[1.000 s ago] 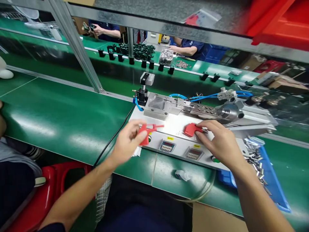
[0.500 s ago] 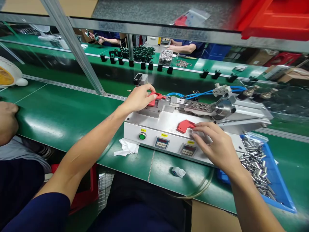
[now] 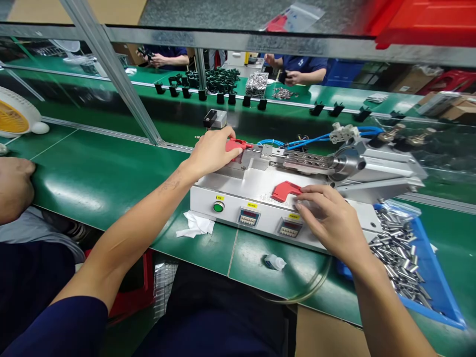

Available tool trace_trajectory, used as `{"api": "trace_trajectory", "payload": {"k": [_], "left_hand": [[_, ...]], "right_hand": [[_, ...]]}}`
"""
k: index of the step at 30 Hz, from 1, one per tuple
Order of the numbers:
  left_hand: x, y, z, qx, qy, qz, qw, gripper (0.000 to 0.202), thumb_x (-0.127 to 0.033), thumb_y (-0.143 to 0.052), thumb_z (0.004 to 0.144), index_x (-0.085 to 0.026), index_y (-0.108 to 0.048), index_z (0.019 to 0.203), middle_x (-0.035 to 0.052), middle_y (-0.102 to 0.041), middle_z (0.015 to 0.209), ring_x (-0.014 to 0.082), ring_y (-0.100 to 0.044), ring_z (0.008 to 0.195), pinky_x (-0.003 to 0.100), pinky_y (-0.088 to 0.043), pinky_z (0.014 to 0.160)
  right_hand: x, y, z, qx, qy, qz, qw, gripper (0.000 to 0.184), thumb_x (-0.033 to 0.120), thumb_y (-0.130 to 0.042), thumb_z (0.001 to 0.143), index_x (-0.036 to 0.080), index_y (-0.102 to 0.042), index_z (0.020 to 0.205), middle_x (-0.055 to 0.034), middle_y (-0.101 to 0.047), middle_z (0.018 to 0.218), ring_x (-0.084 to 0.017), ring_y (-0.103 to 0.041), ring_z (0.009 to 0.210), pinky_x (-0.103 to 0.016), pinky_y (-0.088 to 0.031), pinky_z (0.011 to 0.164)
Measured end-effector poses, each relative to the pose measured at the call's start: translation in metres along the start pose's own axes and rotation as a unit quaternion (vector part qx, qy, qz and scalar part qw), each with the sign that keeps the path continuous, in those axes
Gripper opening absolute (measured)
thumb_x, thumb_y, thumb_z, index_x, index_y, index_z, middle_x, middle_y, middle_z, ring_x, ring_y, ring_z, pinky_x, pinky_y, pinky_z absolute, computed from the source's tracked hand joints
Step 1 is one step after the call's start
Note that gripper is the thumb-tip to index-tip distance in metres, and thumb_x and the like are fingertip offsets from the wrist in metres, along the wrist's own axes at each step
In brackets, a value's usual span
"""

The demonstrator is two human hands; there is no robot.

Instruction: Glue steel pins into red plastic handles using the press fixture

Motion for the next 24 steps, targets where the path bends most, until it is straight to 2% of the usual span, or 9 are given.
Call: {"api": "trace_trajectory", "payload": {"k": [4,10,24], "left_hand": [[-0.008,0.001,0.003,0.004,0.003,0.094,0.996,0.031,-0.025,-0.062,0.095,-0.012,-0.068,0.123,0.0139,-0.076,0.110,0.0323,-0.071,0.107,0.041,-0.056,0.092],[-0.016,-0.002,0.005,0.004,-0.019,0.190,0.982,0.032,-0.028,-0.059,0.098,-0.011,-0.069,0.122,0.0178,-0.068,0.124,0.0356,-0.068,0.114,0.044,-0.056,0.097],[-0.012,-0.001,0.003,0.005,-0.041,0.159,0.986,0.029,-0.026,-0.058,0.095,-0.012,-0.075,0.114,0.0164,-0.069,0.114,0.0372,-0.067,0.108,0.046,-0.053,0.094]], "right_hand": [[0.001,-0.001,-0.001,0.005,-0.001,-0.004,1.000,0.013,0.028,-0.061,0.103,0.020,-0.071,0.103,-0.0112,-0.072,0.115,-0.027,-0.071,0.106,-0.041,-0.058,0.088],[0.000,-0.001,-0.002,0.007,0.000,-0.012,1.000,0.013,0.029,-0.060,0.103,0.020,-0.070,0.103,-0.0113,-0.071,0.116,-0.027,-0.071,0.106,-0.041,-0.057,0.089],[0.000,-0.003,-0.003,0.022,-0.031,0.011,0.999,0.014,0.029,-0.060,0.101,0.022,-0.072,0.103,-0.0114,-0.069,0.116,-0.027,-0.069,0.111,-0.043,-0.057,0.094]]}}
Point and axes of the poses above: each hand's wrist, its own z-axis towards the middle knuckle, its own y-axis out of the back of the hand, x = y × z, the point moved 4 cm from there along z, towards the middle knuckle
